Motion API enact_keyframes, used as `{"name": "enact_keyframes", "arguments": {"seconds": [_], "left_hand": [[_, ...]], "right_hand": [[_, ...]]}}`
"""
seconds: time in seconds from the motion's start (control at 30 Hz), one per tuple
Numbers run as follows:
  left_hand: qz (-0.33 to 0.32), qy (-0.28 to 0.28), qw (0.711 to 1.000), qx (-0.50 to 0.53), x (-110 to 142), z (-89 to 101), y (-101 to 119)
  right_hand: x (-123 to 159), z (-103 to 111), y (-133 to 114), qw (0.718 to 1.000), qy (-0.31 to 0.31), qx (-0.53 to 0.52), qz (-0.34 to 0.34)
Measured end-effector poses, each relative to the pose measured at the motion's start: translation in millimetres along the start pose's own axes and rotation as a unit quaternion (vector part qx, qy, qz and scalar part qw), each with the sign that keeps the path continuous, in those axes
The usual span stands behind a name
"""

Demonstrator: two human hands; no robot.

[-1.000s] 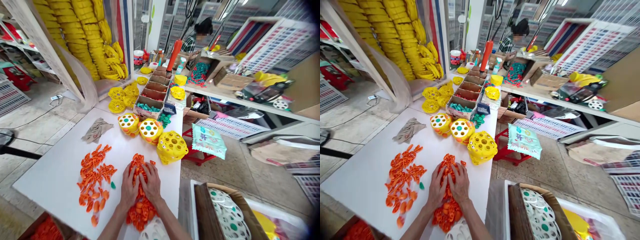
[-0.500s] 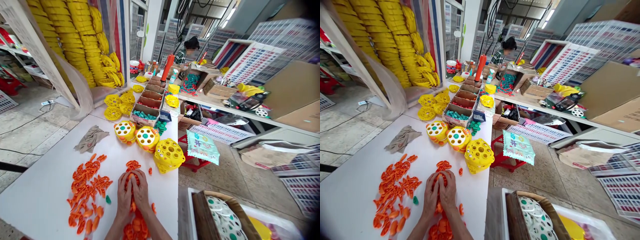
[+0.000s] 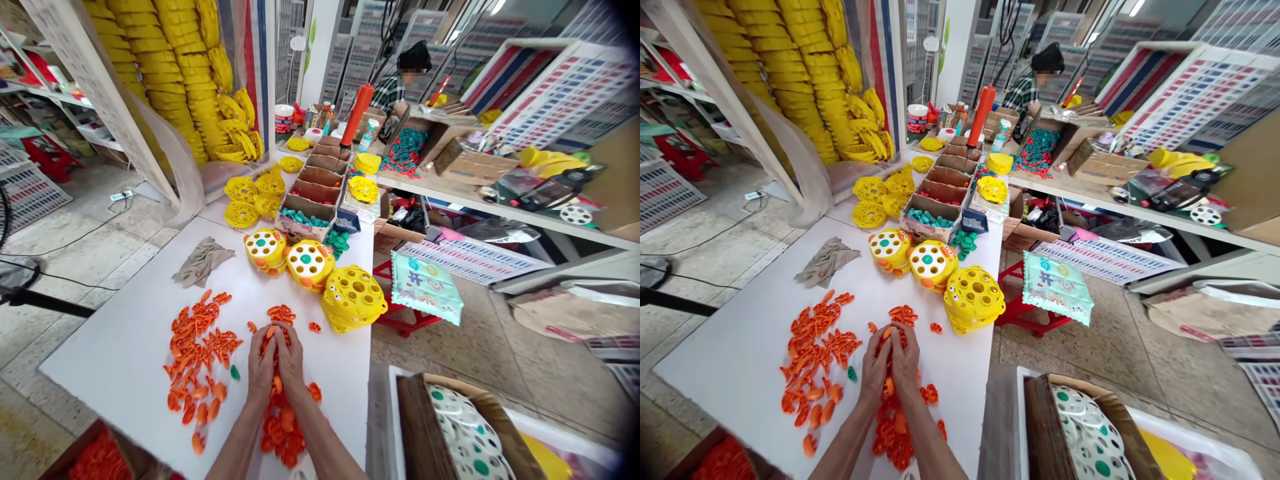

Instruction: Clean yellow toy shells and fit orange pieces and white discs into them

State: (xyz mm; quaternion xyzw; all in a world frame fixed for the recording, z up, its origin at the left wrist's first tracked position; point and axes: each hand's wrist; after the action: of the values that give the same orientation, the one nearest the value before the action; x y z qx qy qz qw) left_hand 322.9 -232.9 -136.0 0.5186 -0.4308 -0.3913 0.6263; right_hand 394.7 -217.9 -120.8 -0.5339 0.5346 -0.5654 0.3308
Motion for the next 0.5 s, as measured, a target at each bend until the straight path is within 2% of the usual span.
{"name": "enact_keyframes", "arguments": {"seconds": [0.3,0.5], "left_hand": [[-0.01,0.059,0.997,-0.038,14,-6.2,15],[-0.033,0.086,0.991,-0.094,21,-8.0,15]], "right_hand": [[-1,5,-5,0.998,-0.059,-0.008,-0.032],[-2,18,-15,0.992,-0.11,0.049,0.025]]}}
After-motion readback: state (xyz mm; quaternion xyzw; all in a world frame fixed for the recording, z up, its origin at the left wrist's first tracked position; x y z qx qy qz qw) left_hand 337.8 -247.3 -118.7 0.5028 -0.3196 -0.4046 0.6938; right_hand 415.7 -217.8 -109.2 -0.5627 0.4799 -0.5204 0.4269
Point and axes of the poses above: each hand's wrist, its own x-axis away from the middle knuckle, its own z-axis out of the back of the hand, y = z × x, and after that the axes turned 4 degrees about -z, right-handed
